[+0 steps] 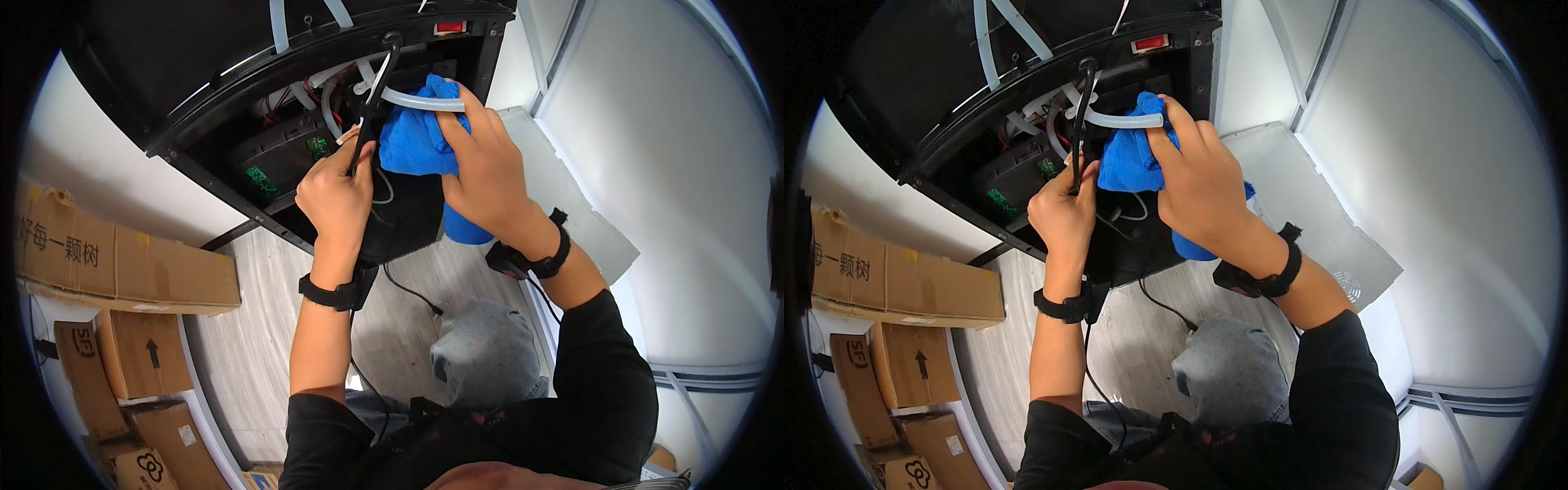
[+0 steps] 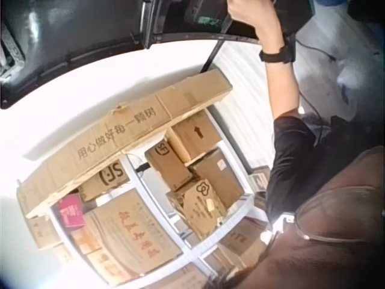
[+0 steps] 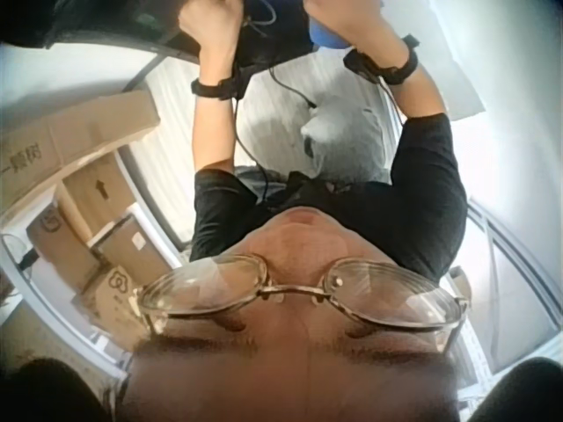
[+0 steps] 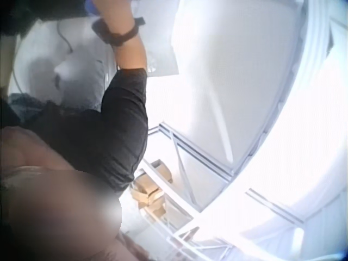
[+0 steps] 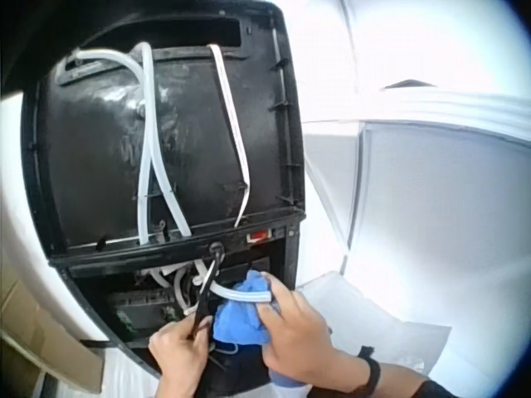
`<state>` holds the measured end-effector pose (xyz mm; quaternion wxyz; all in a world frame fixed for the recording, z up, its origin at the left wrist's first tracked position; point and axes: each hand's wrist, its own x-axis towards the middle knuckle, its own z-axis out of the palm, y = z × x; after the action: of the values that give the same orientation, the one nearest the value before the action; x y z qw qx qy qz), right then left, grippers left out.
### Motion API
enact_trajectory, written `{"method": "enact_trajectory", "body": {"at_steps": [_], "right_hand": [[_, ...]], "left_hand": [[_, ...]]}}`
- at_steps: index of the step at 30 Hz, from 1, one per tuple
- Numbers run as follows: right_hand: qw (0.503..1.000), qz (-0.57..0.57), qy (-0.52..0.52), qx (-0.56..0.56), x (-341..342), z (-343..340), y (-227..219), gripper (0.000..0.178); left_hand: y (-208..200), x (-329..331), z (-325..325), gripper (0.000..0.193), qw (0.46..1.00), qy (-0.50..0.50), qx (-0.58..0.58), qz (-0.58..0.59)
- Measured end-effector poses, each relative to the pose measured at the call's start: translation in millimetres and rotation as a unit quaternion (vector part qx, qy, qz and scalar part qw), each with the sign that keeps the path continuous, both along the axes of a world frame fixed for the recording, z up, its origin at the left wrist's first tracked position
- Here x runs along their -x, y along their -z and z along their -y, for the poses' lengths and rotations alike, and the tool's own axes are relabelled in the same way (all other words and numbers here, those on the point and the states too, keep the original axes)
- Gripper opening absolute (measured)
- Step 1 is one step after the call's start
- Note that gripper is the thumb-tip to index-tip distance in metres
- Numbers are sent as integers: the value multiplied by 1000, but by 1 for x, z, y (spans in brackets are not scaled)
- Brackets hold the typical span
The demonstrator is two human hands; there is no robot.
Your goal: The person wipes the interior of an electronic device with a blue cloth, then attaches a metal backplate using a screwdriver to secure multiple screws.
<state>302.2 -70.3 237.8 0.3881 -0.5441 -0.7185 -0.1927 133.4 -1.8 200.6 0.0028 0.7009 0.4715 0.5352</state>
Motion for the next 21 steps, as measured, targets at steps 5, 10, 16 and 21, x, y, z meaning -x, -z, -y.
{"method": "enact_trajectory", "body": {"at_steps": [5,10,16,21], "right_hand": [[999,-33,-2,19,2,-2,11,68],[997,-70,-5,15,-3,-3,25,71],[999,-6,-20,43,2,12,36,65],[991,126,-42,-7,22,-6,24,40]], "left_hand": [[5,1,-5,18,999,-7,-46,-12],[2,0,-3,19,1000,-4,-20,-22],[6,12,-7,21,999,37,-8,-1],[2,19,-5,29,996,81,30,-14]]}}
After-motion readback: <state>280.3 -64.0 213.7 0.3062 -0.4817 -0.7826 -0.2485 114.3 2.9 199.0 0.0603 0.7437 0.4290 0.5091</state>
